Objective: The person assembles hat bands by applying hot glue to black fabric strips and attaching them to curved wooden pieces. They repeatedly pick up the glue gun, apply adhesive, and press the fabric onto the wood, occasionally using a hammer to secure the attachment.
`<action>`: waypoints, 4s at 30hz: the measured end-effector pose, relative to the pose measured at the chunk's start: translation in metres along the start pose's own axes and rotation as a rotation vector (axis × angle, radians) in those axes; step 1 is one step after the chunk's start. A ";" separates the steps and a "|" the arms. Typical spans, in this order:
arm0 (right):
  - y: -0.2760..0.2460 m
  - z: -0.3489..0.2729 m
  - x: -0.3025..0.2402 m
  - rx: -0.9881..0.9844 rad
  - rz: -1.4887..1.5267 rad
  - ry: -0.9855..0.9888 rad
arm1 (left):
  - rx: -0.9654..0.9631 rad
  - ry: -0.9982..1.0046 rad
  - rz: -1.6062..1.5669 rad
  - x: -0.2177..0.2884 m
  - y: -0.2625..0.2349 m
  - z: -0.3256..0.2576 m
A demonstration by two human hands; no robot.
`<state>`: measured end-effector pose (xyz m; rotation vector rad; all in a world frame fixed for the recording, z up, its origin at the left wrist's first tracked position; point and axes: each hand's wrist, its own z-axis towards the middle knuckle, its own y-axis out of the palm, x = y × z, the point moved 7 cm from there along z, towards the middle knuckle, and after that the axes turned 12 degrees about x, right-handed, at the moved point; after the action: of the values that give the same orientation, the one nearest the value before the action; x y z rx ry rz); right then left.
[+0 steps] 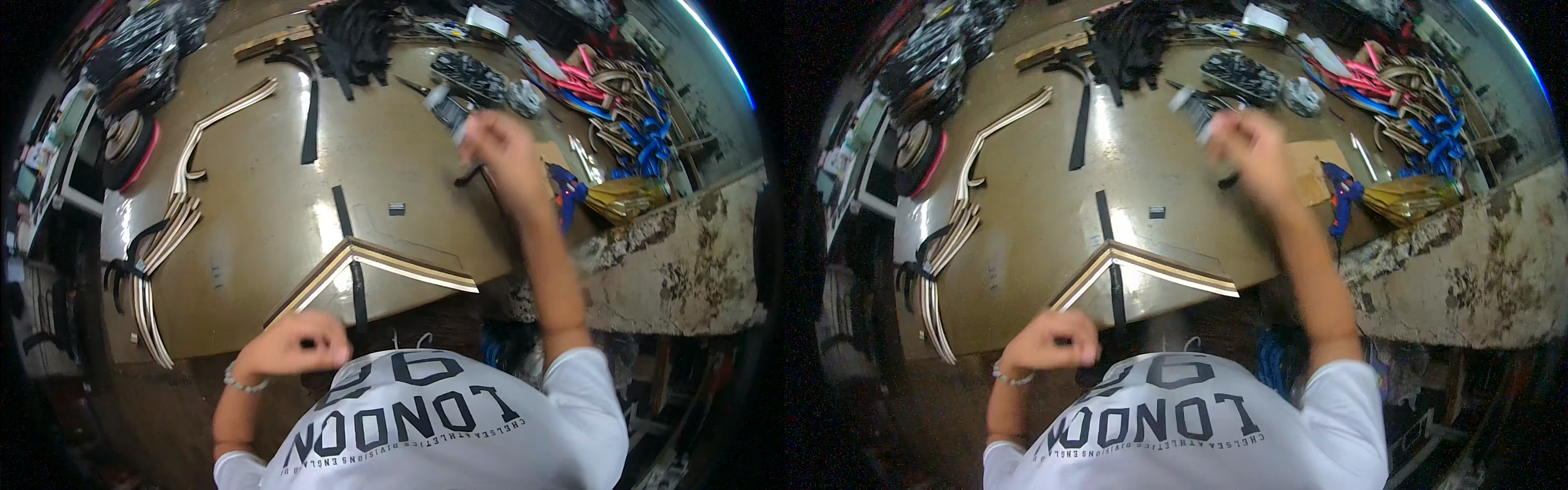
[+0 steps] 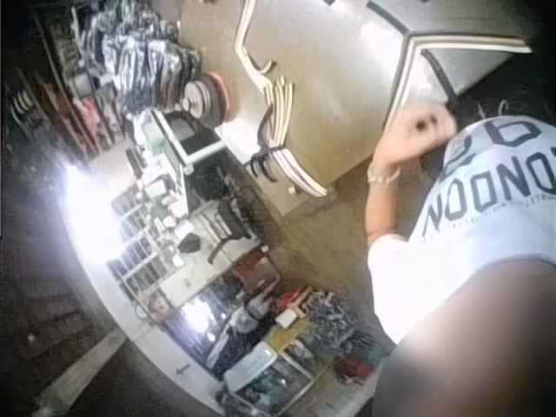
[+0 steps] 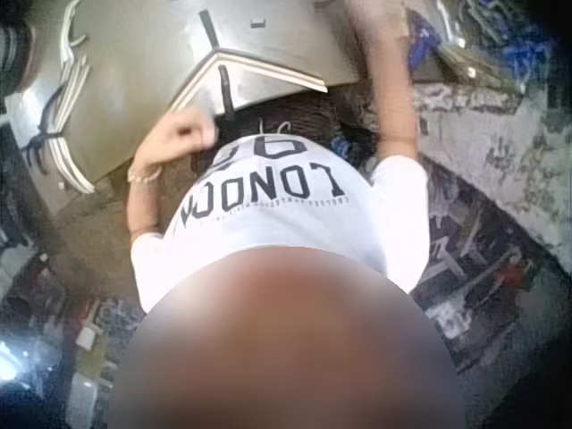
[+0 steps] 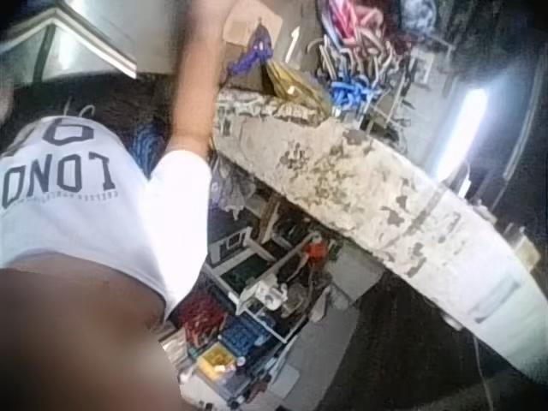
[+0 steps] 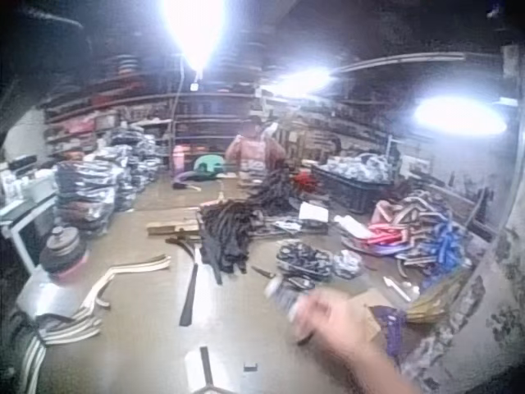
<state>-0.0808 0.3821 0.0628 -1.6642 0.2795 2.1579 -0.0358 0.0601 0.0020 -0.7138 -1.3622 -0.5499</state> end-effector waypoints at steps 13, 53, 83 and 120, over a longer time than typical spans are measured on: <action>0.132 -0.139 0.000 -0.370 0.178 0.142 | 0.744 -0.149 -0.277 -0.022 -0.006 -0.003; 0.156 -0.180 0.040 -0.261 0.989 0.834 | 0.630 -0.112 -0.780 -0.033 0.020 0.003; 0.120 -0.148 0.032 -0.265 0.292 0.533 | 0.722 -0.250 -0.243 -0.025 0.005 -0.002; 0.140 -0.130 0.015 -0.500 -0.597 -0.216 | 0.804 -0.035 0.494 -0.029 -0.010 0.027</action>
<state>-0.0296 0.2076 0.0017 -1.4629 -0.7798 1.9870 -0.0658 0.0715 -0.0237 -0.3614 -1.2358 0.4001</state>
